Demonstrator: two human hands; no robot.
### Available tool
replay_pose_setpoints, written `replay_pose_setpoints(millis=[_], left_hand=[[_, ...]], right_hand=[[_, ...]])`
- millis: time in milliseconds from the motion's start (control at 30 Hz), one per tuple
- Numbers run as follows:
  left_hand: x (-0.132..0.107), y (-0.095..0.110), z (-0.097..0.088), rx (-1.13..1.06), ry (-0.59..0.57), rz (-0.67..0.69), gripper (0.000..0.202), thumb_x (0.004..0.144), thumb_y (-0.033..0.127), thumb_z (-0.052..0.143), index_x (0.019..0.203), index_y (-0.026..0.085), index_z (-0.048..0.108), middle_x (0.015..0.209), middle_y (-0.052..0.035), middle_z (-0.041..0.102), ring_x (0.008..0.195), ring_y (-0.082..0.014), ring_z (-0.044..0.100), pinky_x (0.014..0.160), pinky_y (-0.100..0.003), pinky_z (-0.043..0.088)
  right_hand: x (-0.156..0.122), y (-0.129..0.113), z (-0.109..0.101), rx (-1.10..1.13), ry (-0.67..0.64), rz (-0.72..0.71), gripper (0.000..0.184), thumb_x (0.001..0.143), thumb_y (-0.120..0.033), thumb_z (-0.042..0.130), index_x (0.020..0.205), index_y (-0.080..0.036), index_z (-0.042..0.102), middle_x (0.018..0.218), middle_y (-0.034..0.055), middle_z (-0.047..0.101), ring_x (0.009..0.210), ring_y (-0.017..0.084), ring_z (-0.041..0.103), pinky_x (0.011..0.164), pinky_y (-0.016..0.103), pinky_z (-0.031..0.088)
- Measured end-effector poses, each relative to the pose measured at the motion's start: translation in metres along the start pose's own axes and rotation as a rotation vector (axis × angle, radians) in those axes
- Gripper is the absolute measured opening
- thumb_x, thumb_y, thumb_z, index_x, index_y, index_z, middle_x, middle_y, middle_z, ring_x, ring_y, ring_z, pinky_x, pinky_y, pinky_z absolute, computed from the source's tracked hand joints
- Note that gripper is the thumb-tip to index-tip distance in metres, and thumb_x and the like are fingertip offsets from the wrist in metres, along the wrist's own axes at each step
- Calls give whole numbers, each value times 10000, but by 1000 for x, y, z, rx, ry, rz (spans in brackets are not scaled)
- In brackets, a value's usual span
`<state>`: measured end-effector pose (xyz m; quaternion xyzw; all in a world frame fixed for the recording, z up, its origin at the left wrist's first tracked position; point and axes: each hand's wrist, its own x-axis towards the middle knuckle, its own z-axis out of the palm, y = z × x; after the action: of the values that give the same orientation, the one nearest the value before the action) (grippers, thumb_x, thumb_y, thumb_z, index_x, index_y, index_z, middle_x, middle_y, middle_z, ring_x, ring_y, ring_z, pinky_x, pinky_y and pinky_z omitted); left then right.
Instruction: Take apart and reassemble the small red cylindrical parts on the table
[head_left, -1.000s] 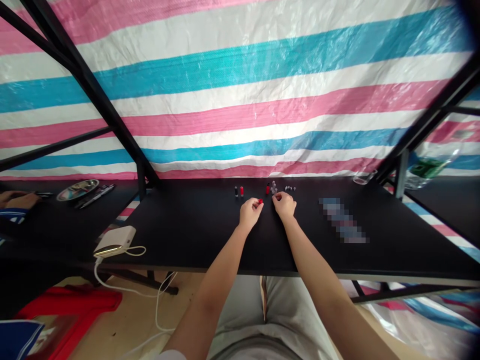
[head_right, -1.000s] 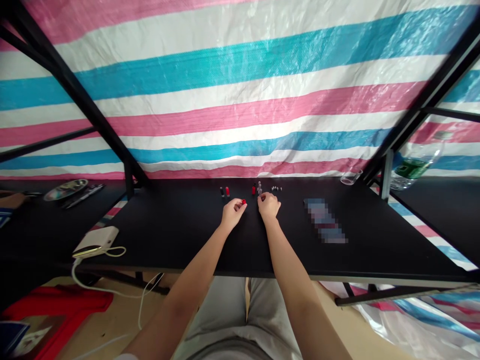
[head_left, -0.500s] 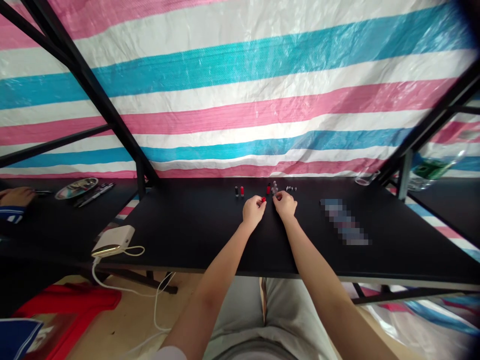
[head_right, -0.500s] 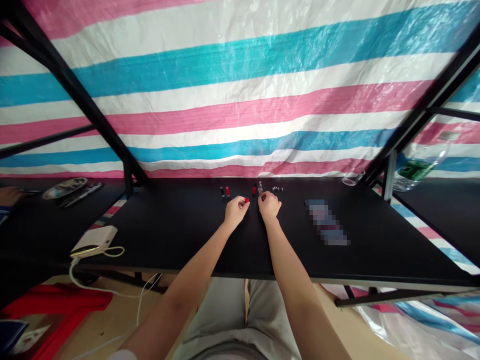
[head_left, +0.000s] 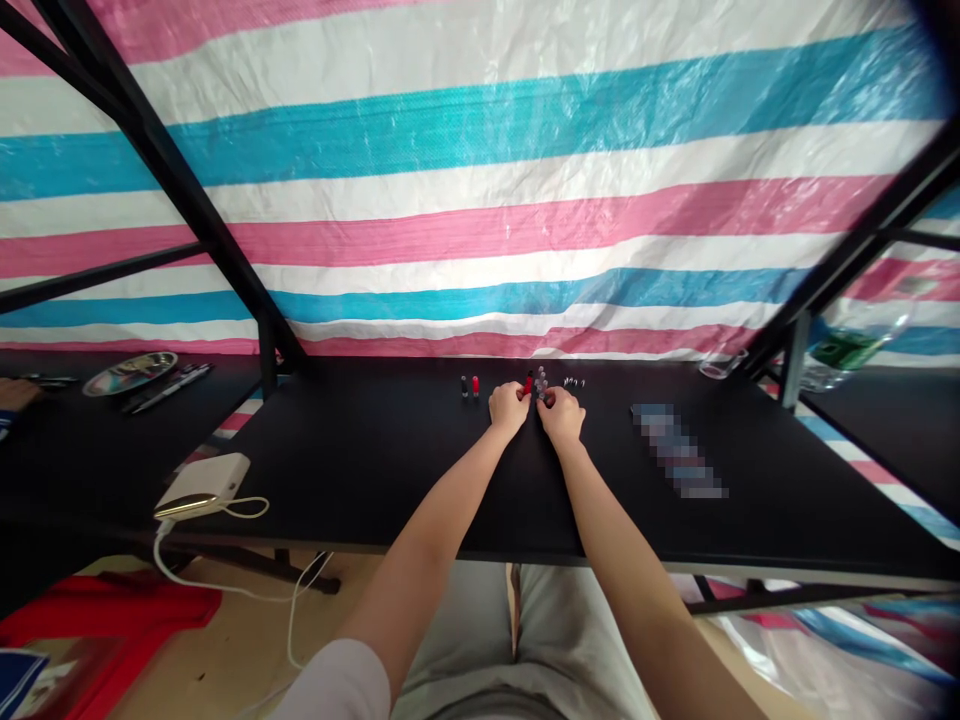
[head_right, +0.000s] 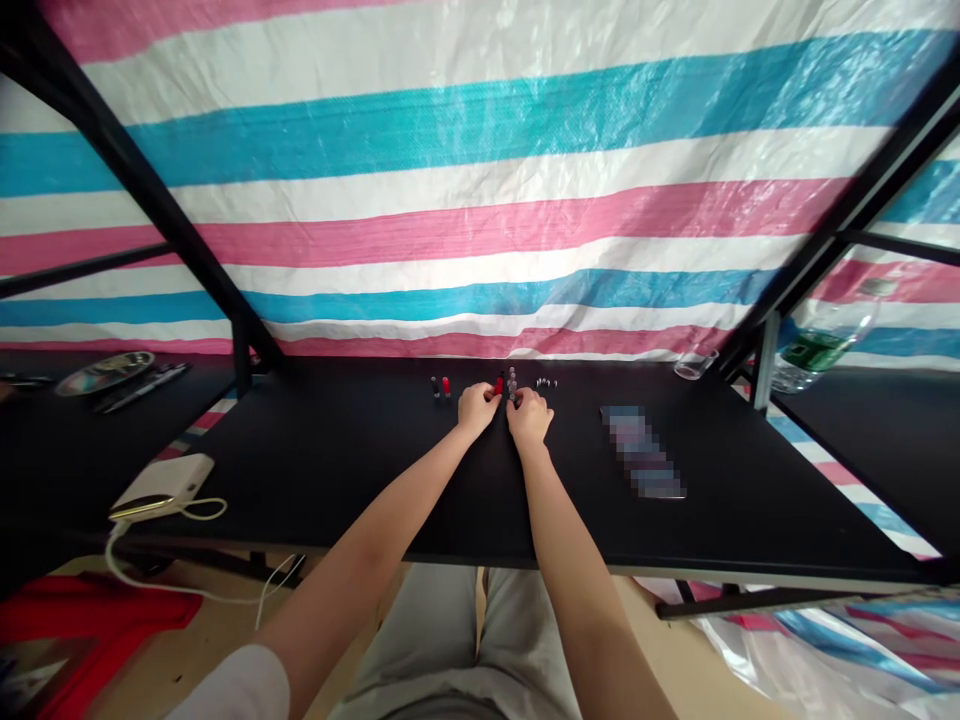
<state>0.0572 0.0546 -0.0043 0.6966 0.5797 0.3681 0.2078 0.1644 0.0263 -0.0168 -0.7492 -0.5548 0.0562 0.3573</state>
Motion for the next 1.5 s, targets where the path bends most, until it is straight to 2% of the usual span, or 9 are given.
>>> replay_pose_setpoints(millis=[200,567,700,833,967,1100,1267,1400,1500], left_hand=[[-2,0,4,190,-36,25,92,750,245,578,802,179,615,876,-91,595,921,-231,515,809,-341,380],[-24,-3,-10,279,-74,82,173,782,280,543,913,179,596,905,-111,595,924,-236,530,814,-322,398],[-39,-10,-26,195,3,64,218,793,255,525,990,173,570,823,-110,603,873,-239,556,801,-324,405],[-40,-14,-48,75,120,-9,490,788,234,524,1262,187,406,806,-96,605,875,-239,560,799,-316,402],[-34,-18,-60,1,172,-70,615,770,209,536,1344,223,316,852,-88,608,905,-239,554,819,-316,391],[-31,-23,-62,22,192,-75,480,785,200,511,1259,218,440,902,-101,606,940,-239,541,829,-318,385],[-26,-25,-61,-182,276,-48,158,816,278,490,878,188,605,836,-74,620,820,-179,568,766,-277,405],[-25,-20,-58,-595,144,-168,278,775,433,535,761,157,569,631,-25,591,510,-94,495,529,-218,383],[-26,-15,-56,-805,61,-214,331,718,471,593,749,144,553,634,-21,606,425,-49,425,450,-195,328]], right_hand=[[-4,0,-1,-44,23,-4,235,743,-295,522,947,-194,577,879,71,612,875,224,515,754,360,340],[-15,-3,-9,-82,10,-35,168,768,-271,492,829,-173,615,895,119,594,885,256,505,744,392,330],[-20,-9,-12,-37,45,-97,164,778,-262,470,791,-181,611,833,83,604,837,220,503,723,347,320],[-26,-16,-15,-9,24,-144,159,786,-256,462,763,-186,603,775,48,599,807,194,506,701,312,304],[-28,-19,-15,16,-9,-198,167,792,-255,450,772,-190,602,780,38,601,788,178,509,695,297,305],[-29,-19,-14,40,-25,-226,170,790,-259,448,774,-193,603,800,44,612,791,185,523,699,298,333],[-30,-19,-12,163,-28,-261,194,808,-276,430,854,-181,593,807,62,619,785,191,549,725,302,389],[-32,-23,-15,319,-31,-278,292,863,-359,361,1002,-168,534,867,80,620,807,193,576,724,303,420],[-35,-27,-19,377,-127,-306,340,882,-434,307,965,-189,529,794,58,610,726,185,583,662,293,424]])
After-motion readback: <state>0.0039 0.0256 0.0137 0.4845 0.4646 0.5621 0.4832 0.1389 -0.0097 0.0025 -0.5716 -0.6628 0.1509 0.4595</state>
